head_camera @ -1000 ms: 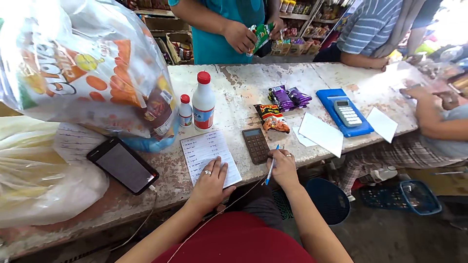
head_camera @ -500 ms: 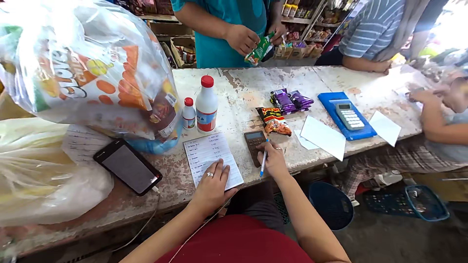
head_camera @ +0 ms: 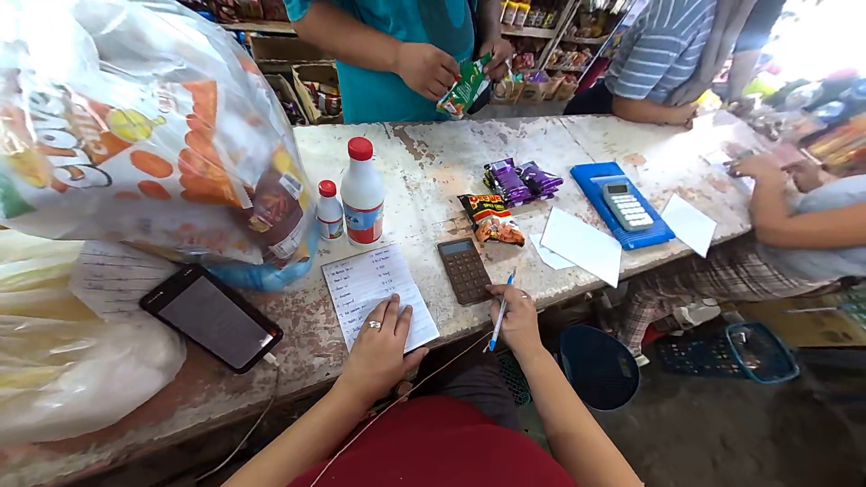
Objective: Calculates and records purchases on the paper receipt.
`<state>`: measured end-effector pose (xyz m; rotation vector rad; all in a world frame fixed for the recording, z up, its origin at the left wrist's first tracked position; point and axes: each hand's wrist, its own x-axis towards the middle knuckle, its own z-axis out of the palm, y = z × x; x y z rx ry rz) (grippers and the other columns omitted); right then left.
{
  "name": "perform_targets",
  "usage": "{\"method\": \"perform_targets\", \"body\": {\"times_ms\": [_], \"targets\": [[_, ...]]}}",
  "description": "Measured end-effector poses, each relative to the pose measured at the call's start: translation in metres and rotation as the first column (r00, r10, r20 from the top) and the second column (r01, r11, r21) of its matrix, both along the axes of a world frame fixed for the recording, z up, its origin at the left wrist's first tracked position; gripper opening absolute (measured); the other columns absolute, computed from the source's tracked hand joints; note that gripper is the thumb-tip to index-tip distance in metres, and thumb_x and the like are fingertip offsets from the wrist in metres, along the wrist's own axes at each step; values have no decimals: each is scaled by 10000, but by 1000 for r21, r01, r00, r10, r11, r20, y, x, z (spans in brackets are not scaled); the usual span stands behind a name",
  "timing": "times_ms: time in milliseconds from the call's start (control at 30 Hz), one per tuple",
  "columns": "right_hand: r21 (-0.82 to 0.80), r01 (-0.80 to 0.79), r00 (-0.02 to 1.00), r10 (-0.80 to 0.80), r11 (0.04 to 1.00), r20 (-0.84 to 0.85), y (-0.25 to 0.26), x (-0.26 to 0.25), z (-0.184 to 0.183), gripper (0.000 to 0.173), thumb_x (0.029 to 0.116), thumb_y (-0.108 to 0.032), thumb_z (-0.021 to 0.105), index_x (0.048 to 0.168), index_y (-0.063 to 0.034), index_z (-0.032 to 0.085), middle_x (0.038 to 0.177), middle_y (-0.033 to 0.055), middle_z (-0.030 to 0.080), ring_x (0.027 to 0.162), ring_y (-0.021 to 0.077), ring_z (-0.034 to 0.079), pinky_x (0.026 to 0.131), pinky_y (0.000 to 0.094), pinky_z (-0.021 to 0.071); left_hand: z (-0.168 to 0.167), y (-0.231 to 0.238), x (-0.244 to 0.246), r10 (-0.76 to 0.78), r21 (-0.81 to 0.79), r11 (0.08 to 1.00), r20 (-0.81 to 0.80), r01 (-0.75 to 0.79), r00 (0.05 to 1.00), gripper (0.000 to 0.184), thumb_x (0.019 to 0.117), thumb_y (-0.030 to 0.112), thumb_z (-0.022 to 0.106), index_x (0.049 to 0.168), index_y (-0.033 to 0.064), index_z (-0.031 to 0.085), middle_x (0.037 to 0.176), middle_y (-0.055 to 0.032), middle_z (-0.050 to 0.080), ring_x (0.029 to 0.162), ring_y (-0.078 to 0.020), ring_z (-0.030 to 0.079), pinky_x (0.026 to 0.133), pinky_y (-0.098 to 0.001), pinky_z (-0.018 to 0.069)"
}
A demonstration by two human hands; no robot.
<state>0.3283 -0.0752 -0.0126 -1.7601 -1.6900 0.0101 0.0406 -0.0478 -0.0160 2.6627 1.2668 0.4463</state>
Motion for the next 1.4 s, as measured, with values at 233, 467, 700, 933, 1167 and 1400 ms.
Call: {"method": "perform_targets", "body": {"times_ms": [233, 467, 700, 933, 1167, 1400], "targets": [[7, 8, 1000, -8, 1000, -2, 3, -1, 1, 255, 898, -47, 568, 1075, 2, 744, 1026, 152, 759, 988, 349, 723, 952, 578, 524, 0, 0, -2, -4, -10, 1000, 27, 5, 1000, 787, 960, 635, 517, 1431, 6, 558, 1532, -256, 475, 1417, -438, 466, 1148, -537, 406], [-7, 16, 1000, -16, 1000, -9, 4, 0, 1, 261, 895, -45, 570, 1080, 6, 747, 1056, 160, 759, 1020, 364, 719, 954, 583, 523, -2, 0, -2, -4, 10, 1000, 28, 3, 1000, 789, 961, 640, 510, 1427, 6, 561, 1526, -254, 483, 1408, -435, 478, 1140, -530, 417], [-8, 12, 1000, -12, 1000, -19, 4, 1, 0, 265, 897, -43, 562, 1080, 1, 749, 1044, 158, 759, 995, 354, 720, 915, 562, 539, -1, 0, -1, 0, 7, 1000, 10, 0, 1000, 795, 956, 648, 506, 1428, 11, 563, 1526, -252, 484, 1411, -429, 476, 1140, -521, 417], [-204, 9, 998, -20, 979, -54, 11, 2, 28, 215, 943, -70, 570, 1077, -8, 726, 993, 177, 742, 956, 364, 712, 872, 584, 534, 0, 1, -1, 3, 24, 1000, 10, -3, 1000, 793, 950, 647, 514, 1416, 8, 575, 1513, -253, 499, 1397, -431, 493, 1133, -523, 425], [-240, 7, 994, -33, 971, -102, 28, 0, 42, 183, 970, -74, 580, 1091, -18, 706, 997, 168, 728, 954, 355, 700, 853, 602, 522, 2, 0, -1, 8, -11, 1000, -4, -8, 1000, 800, 954, 657, 503, 1435, 20, 561, 1538, -243, 474, 1421, -425, 465, 1151, -514, 406], [-128, -108, 992, 98, 986, -82, 29, -23, 30, 193, 927, -76, 585, 1029, -10, 736, 941, 162, 733, 920, 336, 712, 830, 547, 554, 3, 1, -2, -1, -36, 999, 15, 1, 1000, 793, 962, 638, 515, 1442, 7, 548, 1545, -252, 461, 1434, -427, 448, 1159, -522, 397]]}}
